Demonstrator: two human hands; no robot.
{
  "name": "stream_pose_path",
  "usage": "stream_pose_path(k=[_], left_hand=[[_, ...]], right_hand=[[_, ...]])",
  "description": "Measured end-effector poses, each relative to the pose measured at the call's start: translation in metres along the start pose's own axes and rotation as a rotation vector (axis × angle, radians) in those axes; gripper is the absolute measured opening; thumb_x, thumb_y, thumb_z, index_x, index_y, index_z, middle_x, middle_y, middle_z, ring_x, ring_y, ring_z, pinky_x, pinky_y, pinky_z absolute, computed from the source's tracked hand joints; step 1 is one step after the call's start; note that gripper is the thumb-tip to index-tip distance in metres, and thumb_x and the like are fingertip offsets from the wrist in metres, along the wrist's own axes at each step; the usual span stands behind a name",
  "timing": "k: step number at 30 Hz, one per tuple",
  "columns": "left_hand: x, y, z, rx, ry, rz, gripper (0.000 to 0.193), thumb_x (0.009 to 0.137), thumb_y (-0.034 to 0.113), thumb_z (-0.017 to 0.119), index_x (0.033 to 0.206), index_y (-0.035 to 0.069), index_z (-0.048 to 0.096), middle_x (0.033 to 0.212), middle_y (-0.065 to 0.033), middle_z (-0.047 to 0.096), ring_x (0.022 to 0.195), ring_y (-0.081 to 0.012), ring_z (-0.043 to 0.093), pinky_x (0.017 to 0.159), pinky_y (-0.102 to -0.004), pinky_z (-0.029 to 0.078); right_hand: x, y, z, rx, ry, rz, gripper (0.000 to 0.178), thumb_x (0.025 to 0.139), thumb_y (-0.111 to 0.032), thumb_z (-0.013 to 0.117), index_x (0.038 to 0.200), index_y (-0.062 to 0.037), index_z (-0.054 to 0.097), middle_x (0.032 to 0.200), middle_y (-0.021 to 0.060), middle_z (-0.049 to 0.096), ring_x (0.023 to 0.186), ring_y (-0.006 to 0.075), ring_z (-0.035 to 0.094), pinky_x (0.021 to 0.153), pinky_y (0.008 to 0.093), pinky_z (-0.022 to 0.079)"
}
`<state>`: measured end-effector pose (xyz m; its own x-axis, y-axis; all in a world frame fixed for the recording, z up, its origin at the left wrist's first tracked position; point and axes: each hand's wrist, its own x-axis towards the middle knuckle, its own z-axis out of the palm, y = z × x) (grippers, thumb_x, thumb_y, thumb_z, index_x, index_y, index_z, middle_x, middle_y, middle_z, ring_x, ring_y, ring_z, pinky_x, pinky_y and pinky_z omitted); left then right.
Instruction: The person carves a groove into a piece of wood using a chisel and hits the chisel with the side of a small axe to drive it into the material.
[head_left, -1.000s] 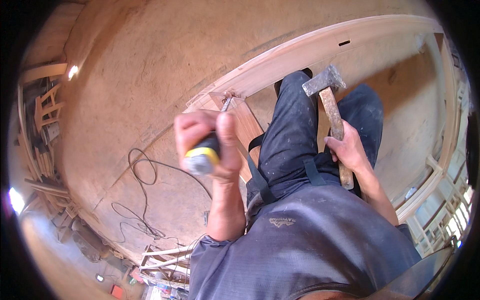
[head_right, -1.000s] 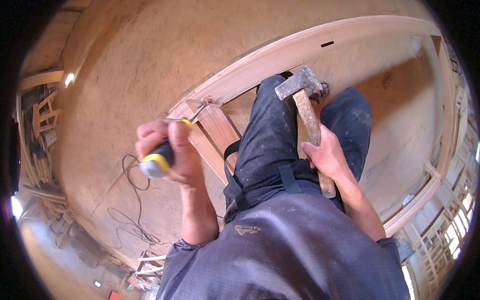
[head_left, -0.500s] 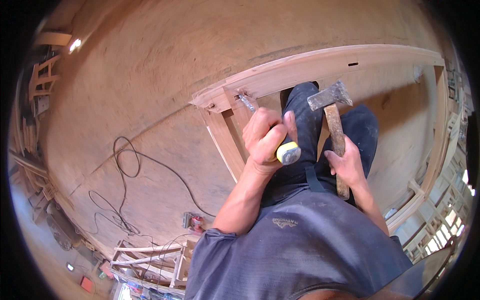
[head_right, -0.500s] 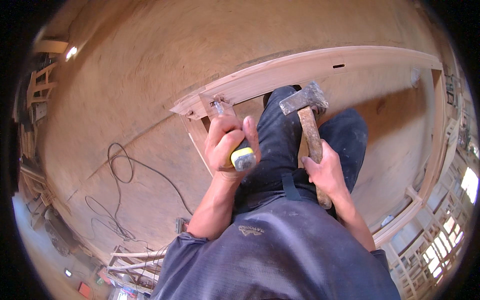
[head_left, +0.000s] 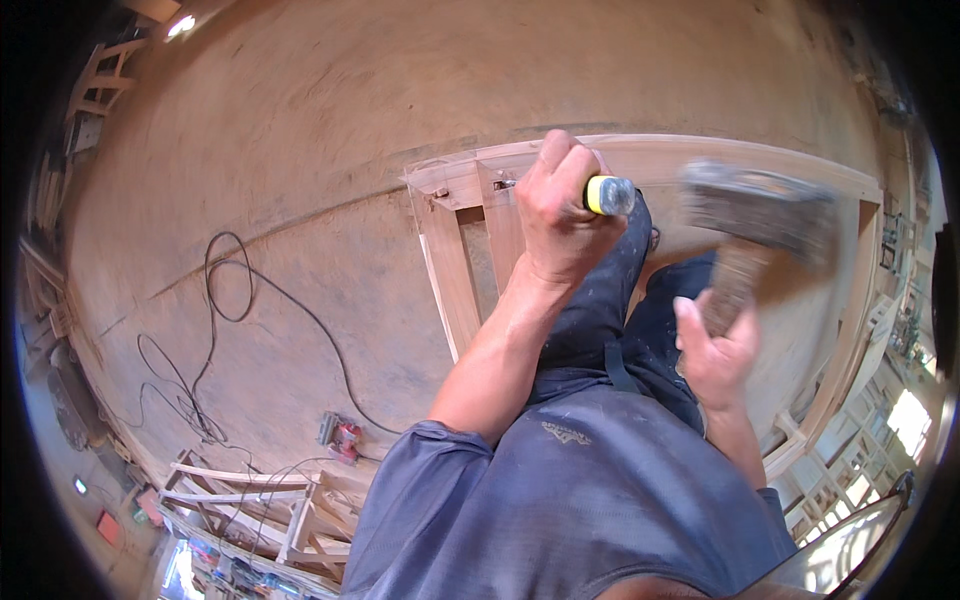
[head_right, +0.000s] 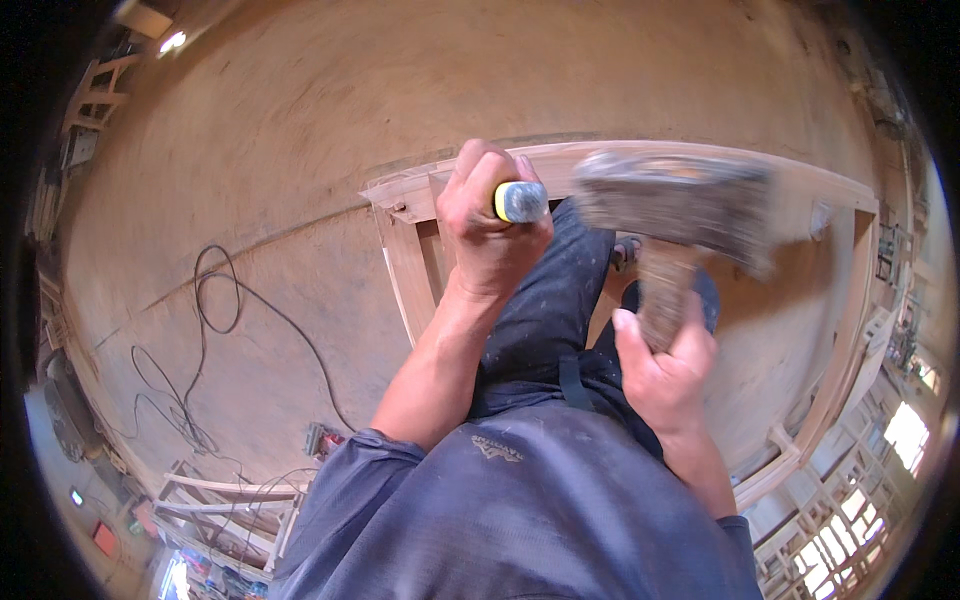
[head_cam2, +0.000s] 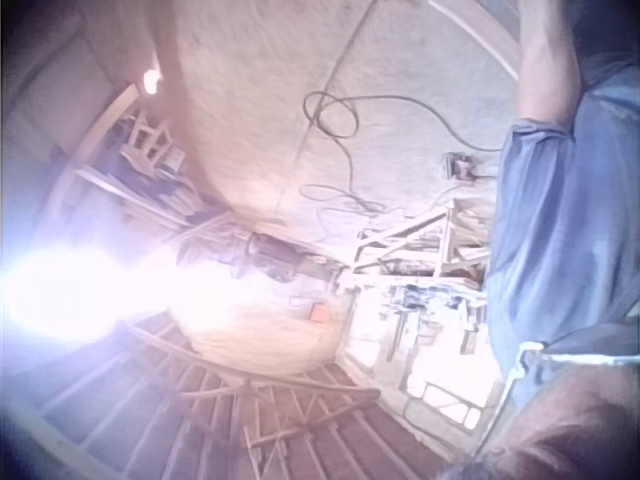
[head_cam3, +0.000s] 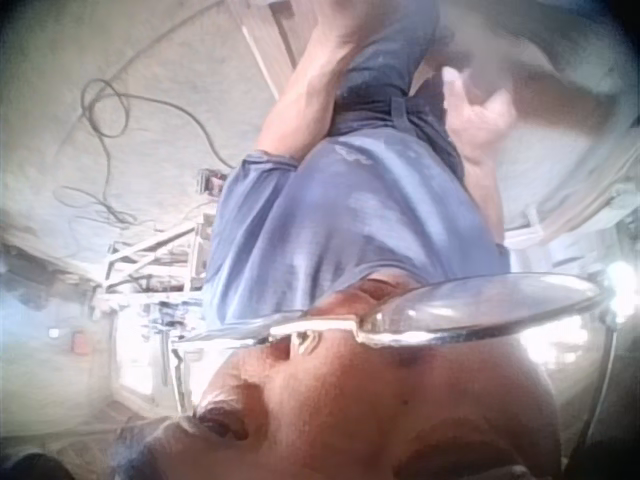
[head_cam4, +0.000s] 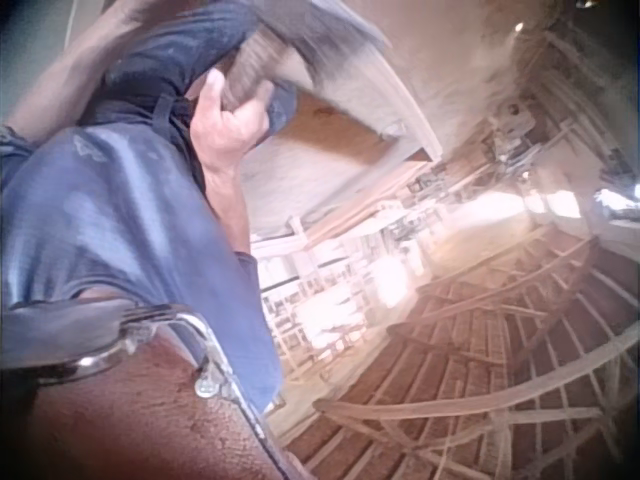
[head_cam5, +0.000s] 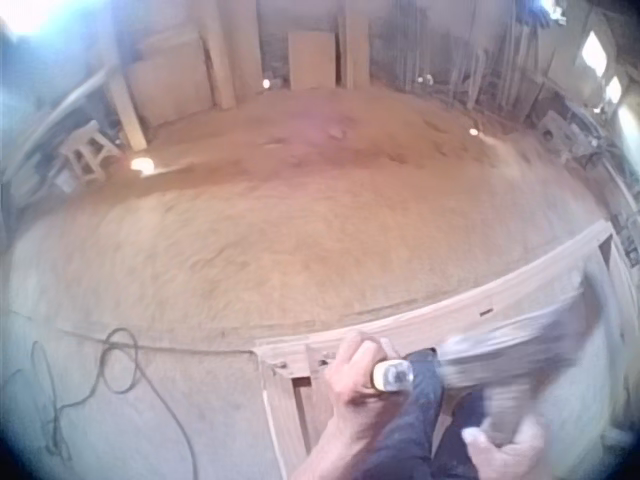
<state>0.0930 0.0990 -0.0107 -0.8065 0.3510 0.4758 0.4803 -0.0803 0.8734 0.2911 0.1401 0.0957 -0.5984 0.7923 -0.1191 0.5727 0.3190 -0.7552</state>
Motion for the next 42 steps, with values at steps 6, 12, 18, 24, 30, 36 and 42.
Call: stream_pose_path(k=[6, 12, 18, 24, 30, 36, 42], left_hand=[[0.014, 0.0, -0.007, 0.017, 0.068, -0.029, 0.023, 0.079, -0.01, 0.068, 0.072, 0.003, 0.049, 0.069, -0.011, 0.051, 0.059, -0.0267, 0.051, 0.054, -0.0354, 0.041], [0.004, -0.007, -0.014, 0.006, 0.083, 0.002, 0.023, 0.078, -0.01, 0.067, 0.071, 0.002, 0.049, 0.07, -0.0109, 0.051, 0.06, -0.0269, 0.052, 0.055, -0.0352, 0.041], [0.007, -0.01, -0.016, -0.04, 0.041, -0.008, 0.019, 0.073, -0.009, 0.067, 0.075, 0.003, 0.052, 0.073, -0.0133, 0.051, 0.064, -0.0322, 0.053, 0.056, -0.0398, 0.042], [-0.015, -0.04, -0.015, -0.18, 0.083, -0.076, 0.017, 0.066, -0.006, 0.071, 0.076, 0.003, 0.06, 0.072, -0.0108, 0.055, 0.068, -0.03, 0.054, 0.061, -0.0382, 0.045], [-0.02, -0.01, -0.001, -0.24, -0.088, -0.122, 0.014, 0.067, 0.0, 0.068, 0.08, 0.004, 0.067, 0.073, -0.0105, 0.06, 0.068, -0.0287, 0.061, 0.061, -0.0383, 0.048], [-0.046, -0.003, 0.04, -0.059, -0.51, -0.068, 0.013, 0.067, 0.008, 0.077, 0.075, 0.009, 0.066, 0.067, -0.0132, 0.062, 0.062, -0.0306, 0.063, 0.056, -0.0416, 0.048], [-0.01, 0.048, 0.034, -0.221, -0.36, -0.066, 0.021, 0.081, 0.003, 0.081, 0.073, 0.005, 0.062, 0.063, -0.0063, 0.058, 0.056, -0.0158, 0.054, 0.052, -0.0299, 0.042]], right_hand=[[0.017, -0.028, 0.001, -0.155, 0.053, -0.482, 0.016, 0.094, -0.003, 0.068, 0.098, -0.0033, 0.053, 0.065, 0.0107, 0.057, 0.051, 0.0231, 0.058, 0.051, 0.0362, 0.047], [0.019, -0.044, 0.004, -0.194, -0.081, -0.264, 0.018, 0.092, -0.007, 0.071, 0.102, 0.002, 0.059, 0.07, 0.0151, 0.064, 0.059, 0.0266, 0.066, 0.057, 0.0372, 0.051], [0.018, -0.04, 0.013, -0.525, -0.153, -0.437, 0.02, 0.091, -0.004, 0.068, 0.104, 0.0012, 0.055, 0.072, 0.0163, 0.064, 0.063, 0.0349, 0.068, 0.056, 0.0427, 0.052], [0.015, -0.059, 0.01, -0.299, -0.133, -0.463, 0.021, 0.087, -0.006, 0.069, 0.096, -0.0021, 0.05, 0.066, 0.0206, 0.061, 0.064, 0.0441, 0.065, 0.055, 0.0494, 0.053], [0.016, -0.023, 0.006, -0.211, -0.172, -0.23, 0.023, 0.087, -0.009, 0.071, 0.101, -0.0004, 0.055, 0.071, 0.0232, 0.063, 0.07, 0.045, 0.067, 0.059, 0.048, 0.053], [-0.001, 0.026, -0.007, 0.284, -0.181, 0.476, 0.028, 0.089, -0.007, 0.068, 0.114, 0.004, 0.059, 0.065, 0.0034, 0.059, 0.05, 0.0108, 0.057, 0.049, 0.03, 0.048], [0.001, 0.071, -0.009, 0.432, -0.046, 0.619, 0.019, 0.089, -0.006, 0.07, 0.09, -0.0049, 0.051, 0.061, 0.002, 0.054, 0.042, 0.0109, 0.051, 0.041, 0.0252, 0.041]])
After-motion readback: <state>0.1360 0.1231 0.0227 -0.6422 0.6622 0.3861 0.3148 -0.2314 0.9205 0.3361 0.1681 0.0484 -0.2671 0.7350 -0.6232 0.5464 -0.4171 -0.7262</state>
